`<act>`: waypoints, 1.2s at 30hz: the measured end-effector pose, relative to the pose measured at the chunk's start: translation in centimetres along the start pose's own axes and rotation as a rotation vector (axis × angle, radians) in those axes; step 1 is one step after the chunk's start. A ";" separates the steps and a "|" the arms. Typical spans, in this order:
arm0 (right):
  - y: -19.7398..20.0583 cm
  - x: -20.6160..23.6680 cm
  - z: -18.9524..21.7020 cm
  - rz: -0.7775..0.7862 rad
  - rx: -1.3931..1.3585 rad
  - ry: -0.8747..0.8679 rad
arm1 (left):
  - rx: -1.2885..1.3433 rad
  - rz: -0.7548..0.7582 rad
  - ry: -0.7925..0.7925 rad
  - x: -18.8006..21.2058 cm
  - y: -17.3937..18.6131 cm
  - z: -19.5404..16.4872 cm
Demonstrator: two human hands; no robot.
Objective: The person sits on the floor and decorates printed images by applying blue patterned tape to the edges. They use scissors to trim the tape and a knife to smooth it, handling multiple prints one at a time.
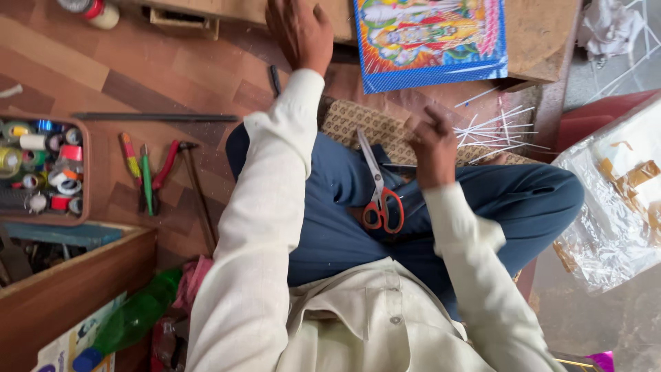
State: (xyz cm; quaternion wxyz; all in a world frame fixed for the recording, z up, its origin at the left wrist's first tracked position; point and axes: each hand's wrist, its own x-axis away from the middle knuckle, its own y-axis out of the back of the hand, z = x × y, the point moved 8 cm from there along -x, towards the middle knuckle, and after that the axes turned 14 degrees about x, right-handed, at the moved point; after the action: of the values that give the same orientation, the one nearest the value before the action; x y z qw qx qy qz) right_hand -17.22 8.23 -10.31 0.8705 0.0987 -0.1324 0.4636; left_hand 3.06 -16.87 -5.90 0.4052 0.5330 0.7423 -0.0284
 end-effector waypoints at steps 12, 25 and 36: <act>-4.8 -10.7 2.8 0.005 -0.775 -0.115 | 0.443 0.084 0.262 1.5 0.7 -1.2; 5.2 0.5 20.7 0.089 0.934 0.730 | 0.511 0.137 -0.275 3.5 4.4 -8.6; -3.1 -5.3 13.4 0.212 1.658 1.050 | 0.862 0.357 0.427 6.4 1.4 -2.0</act>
State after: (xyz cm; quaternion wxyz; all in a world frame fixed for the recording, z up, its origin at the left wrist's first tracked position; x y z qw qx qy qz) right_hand -19.32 -1.58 0.46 0.4279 0.4468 0.6294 0.4703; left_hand 2.37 -10.37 -8.05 -0.0136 0.7641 0.6266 -0.1527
